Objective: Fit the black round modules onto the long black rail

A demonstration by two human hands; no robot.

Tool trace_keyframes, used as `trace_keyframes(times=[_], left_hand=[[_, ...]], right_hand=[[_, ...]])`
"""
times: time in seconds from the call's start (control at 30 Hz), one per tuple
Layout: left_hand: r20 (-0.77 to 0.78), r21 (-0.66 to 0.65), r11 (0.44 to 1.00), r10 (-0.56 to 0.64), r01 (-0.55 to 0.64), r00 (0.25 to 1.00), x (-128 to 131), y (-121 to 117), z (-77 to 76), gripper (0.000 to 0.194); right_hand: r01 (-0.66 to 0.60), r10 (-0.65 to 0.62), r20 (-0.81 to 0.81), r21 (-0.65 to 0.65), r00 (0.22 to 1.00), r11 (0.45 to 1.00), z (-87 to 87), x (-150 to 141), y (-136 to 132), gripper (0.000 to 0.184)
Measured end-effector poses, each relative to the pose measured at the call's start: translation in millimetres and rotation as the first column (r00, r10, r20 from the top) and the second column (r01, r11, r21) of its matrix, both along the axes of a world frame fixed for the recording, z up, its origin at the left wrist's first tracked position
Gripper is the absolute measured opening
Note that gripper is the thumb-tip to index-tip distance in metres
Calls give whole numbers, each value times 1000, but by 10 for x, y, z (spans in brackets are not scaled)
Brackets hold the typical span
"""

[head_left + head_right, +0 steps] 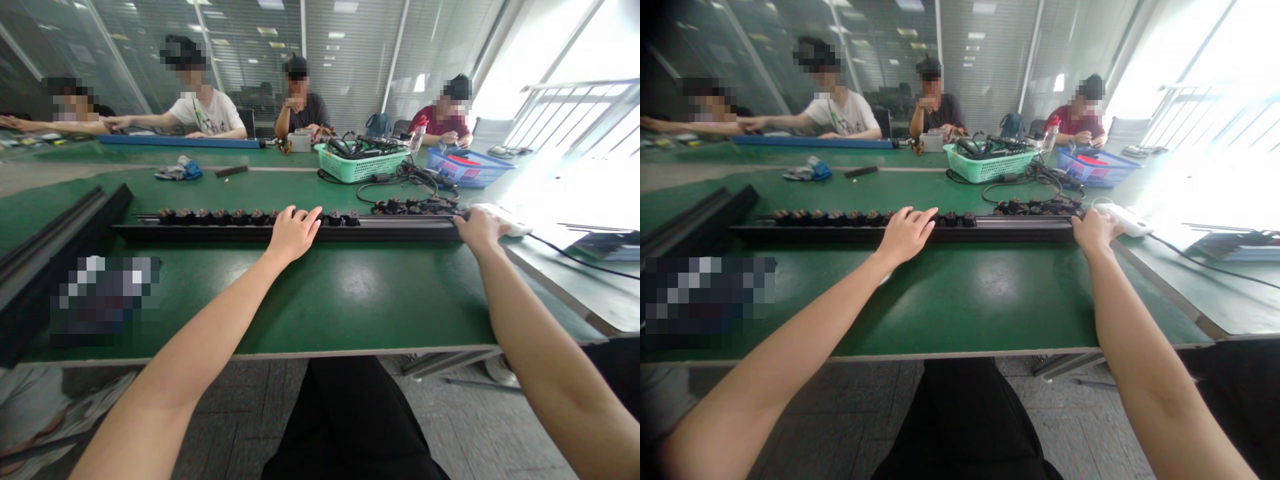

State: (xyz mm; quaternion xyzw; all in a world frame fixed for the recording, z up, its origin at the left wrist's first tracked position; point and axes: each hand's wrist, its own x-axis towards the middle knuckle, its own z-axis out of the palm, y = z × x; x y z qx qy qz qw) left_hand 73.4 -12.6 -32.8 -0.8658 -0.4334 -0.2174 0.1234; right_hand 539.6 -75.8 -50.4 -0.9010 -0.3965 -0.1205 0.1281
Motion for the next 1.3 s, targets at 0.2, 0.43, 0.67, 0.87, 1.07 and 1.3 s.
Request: trace_keyframes(times=[0.2,0.43,0.67,0.87,1.07,1.3], left_hand=[[20,3,1000,-13,13,1000,-8,2,-3,52],[7,-22,1000,10,-10,1000,4,-26,21,53],[10,-9,1000,3,-2,1000,-2,-10,7,52],[13,-12,1000,4,-4,1000,0,-15,8,52],[26,-7,1000,-9,9,1000,-1,-7,3,52],[13,-10,1000,-3,3,1000,1,-6,5,53]], right_hand=[[57,-51,-97,61,994,997,19,-25,-3,53],[48,-42,-100,53,994,997,29,-57,-29,54],[49,-47,-118,10,992,999,43,-42,-22,58],[65,-62,-131,13,989,998,60,-56,-16,58],[67,-64,-162,13,985,998,66,-47,-2,57],[82,-76,-156,30,985,996,43,22,-5,56]])
